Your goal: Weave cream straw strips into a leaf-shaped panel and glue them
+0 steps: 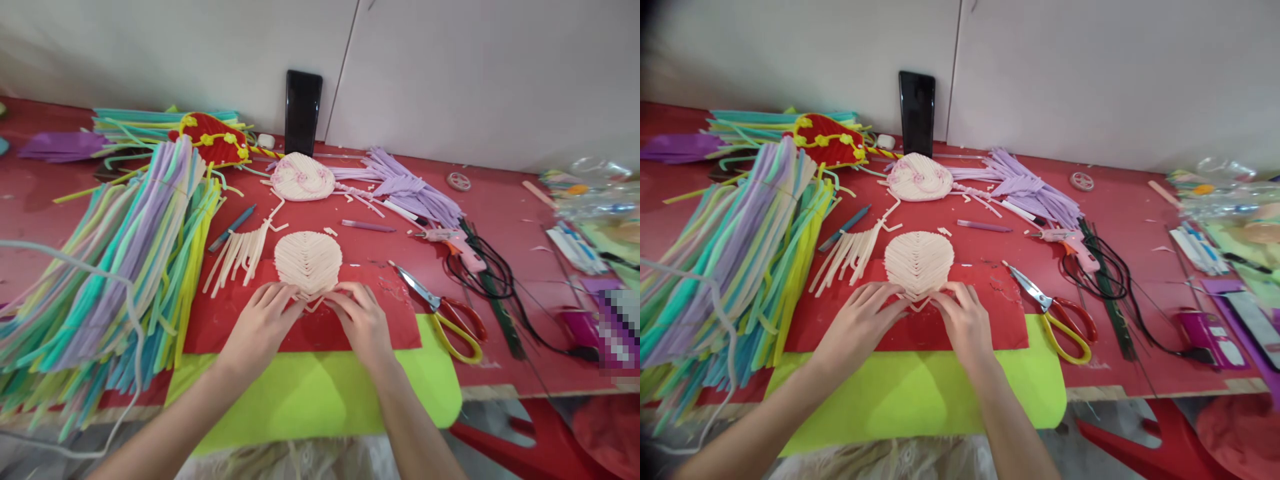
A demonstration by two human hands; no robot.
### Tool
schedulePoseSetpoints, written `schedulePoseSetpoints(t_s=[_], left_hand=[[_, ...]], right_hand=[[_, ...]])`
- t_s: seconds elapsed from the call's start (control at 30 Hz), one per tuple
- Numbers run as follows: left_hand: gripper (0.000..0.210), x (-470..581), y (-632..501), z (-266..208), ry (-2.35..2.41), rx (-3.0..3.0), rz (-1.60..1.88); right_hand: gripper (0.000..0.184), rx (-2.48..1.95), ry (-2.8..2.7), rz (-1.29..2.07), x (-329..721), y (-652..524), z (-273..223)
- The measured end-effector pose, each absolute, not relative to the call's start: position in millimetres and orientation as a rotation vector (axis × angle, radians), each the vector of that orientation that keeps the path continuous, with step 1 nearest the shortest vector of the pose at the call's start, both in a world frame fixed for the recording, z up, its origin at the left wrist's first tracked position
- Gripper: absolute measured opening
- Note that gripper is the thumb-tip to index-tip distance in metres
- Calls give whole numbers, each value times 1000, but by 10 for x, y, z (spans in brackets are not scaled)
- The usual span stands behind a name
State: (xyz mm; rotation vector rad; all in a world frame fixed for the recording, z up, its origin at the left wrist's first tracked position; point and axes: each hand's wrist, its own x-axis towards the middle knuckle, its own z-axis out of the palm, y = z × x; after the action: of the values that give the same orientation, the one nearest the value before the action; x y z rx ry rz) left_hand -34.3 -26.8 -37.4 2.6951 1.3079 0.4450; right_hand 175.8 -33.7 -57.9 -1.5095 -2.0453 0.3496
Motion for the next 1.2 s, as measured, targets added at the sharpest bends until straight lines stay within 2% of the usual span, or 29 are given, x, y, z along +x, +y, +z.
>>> schedulePoseSetpoints(t_s=[0.13, 0.53, 0.9, 1.2], left_hand=[[26, -300, -198, -397, 1222, 2735, 415], [25, -343, -37, -529, 968, 2824, 424], [11, -351, -21, -522, 1103, 2801, 495], [24, -365, -110, -461, 1128, 2856, 490]], right_hand=[[26, -1461, -2164, 355, 1765, -324, -554], [17, -1243, -2376, 360, 1849, -136, -526], [16, -1194, -2382, 298, 1850, -112, -588], [15, -1162, -2388, 268, 1858, -90, -609]])
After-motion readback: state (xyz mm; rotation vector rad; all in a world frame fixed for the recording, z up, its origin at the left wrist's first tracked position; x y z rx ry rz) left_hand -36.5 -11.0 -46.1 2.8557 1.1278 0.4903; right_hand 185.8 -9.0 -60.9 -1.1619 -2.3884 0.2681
